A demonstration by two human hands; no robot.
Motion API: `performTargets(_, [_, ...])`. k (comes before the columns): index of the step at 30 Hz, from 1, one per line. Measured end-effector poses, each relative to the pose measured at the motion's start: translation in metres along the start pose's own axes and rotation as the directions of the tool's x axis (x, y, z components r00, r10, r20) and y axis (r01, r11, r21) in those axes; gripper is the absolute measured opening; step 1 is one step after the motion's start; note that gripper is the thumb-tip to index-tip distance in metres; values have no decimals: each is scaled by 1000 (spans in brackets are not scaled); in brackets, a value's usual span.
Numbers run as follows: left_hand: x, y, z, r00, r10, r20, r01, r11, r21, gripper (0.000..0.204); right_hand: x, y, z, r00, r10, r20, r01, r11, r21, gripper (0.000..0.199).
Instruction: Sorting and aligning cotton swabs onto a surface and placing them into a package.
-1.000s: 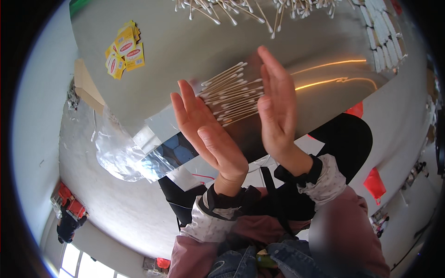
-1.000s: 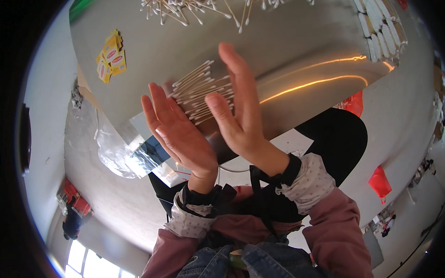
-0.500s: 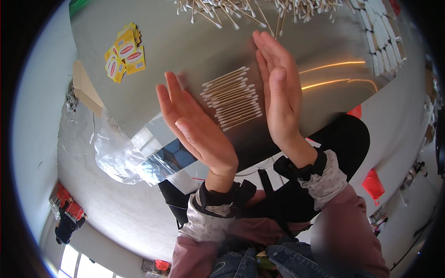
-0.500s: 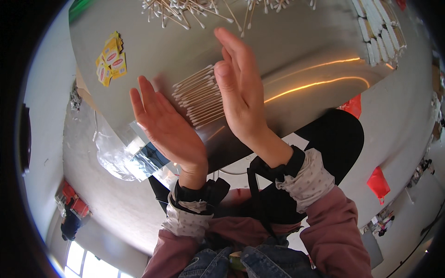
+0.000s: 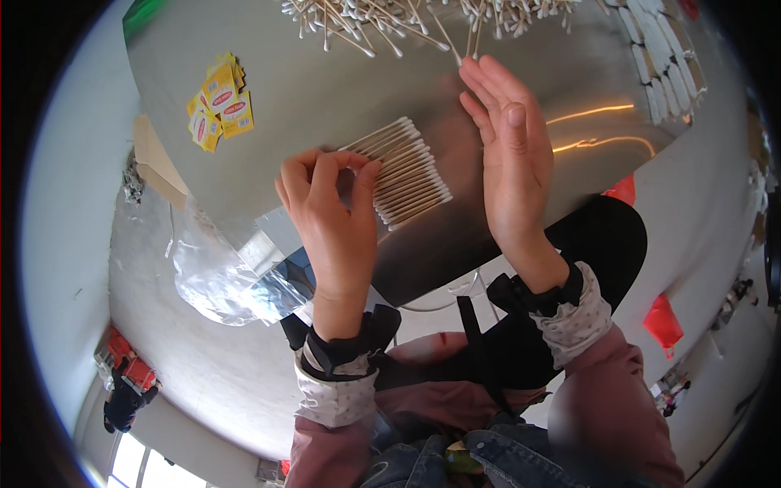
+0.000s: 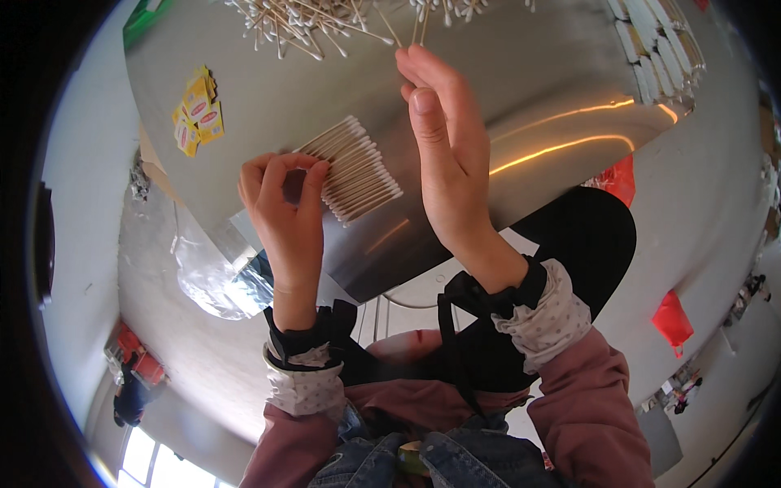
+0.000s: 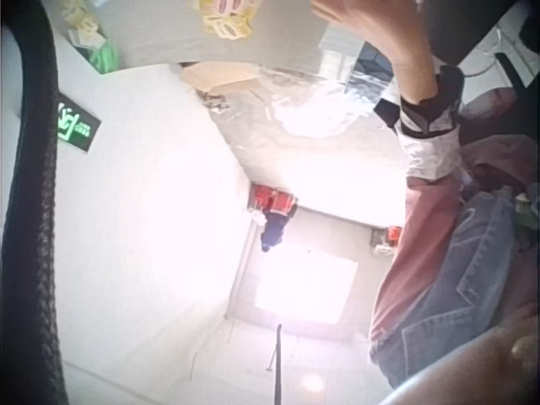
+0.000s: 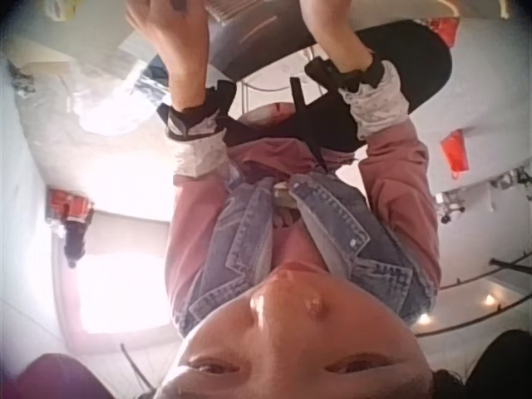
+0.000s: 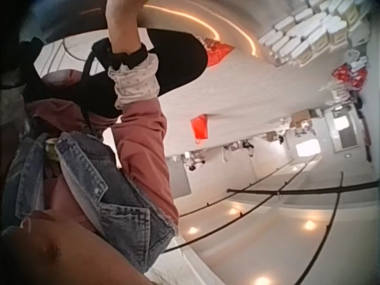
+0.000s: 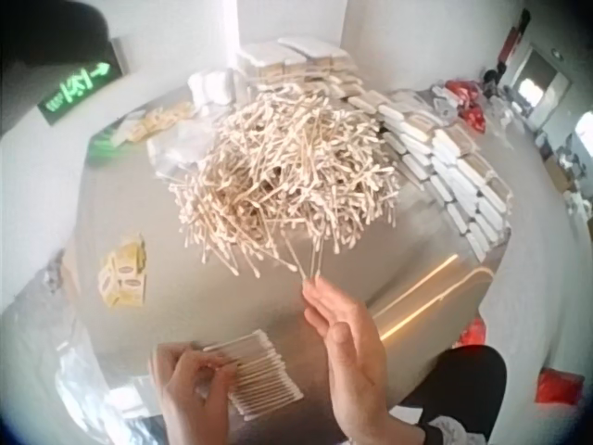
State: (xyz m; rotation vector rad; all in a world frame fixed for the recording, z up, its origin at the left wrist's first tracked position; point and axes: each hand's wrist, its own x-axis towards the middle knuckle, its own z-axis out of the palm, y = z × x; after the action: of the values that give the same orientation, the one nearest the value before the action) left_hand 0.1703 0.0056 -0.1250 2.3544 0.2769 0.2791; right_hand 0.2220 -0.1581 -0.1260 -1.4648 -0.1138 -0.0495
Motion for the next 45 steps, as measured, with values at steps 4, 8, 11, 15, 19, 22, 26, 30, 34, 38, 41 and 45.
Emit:
performTargets(4, [7,-4,-4,998,-9,56,11,999,-36,10,1,-1,-2,999,22,-26,-22,1000,15,55])
performTargets(8, [11,-8,-6,991,49,122,-51,999,12,10,2,-1,-2,999,38,-30,-37,999,22,54])
performTargets(11, [18,-8,-14,980,122,160,-133,989,63,11,4,-3,1,998,58,-31,-57,998,14,53])
performTargets(15, [22,-3,-14,963,192,187,-206,977,58,12,2,0,-2,996,78,-33,-78,997,12,53])
performTargets(19, [25,-3,-12,948,245,204,-271,957,107,13,2,0,-1,995,90,-35,-89,996,17,53])
performTargets(22, [30,-2,-12,947,261,187,-280,956,84,11,2,-1,-2,994,98,-40,-98,995,17,53])
performTargets(26, [60,-12,-26,954,250,163,-266,961,82,8,3,-1,1,994,105,-36,-104,994,38,51])
performTargets(30, [67,-15,-25,946,224,236,-246,967,66,7,2,5,1,995,94,-46,-90,992,85,47])
performTargets(34, [47,-13,-34,932,61,357,-81,996,40,12,-4,7,1,995,99,-17,-97,992,81,50])
performTargets(38, [3,-17,-6,983,-183,9,156,808,-568,49,-12,17,1,996,60,62,-63,996,56,57])
performTargets(41, [-23,6,15,980,-196,-32,103,637,-764,66,-17,15,18,990,40,135,-51,996,78,68])
performTargets(45, [-25,25,27,975,-207,-81,63,608,-792,71,-22,13,32,984,30,176,-49,993,107,75])
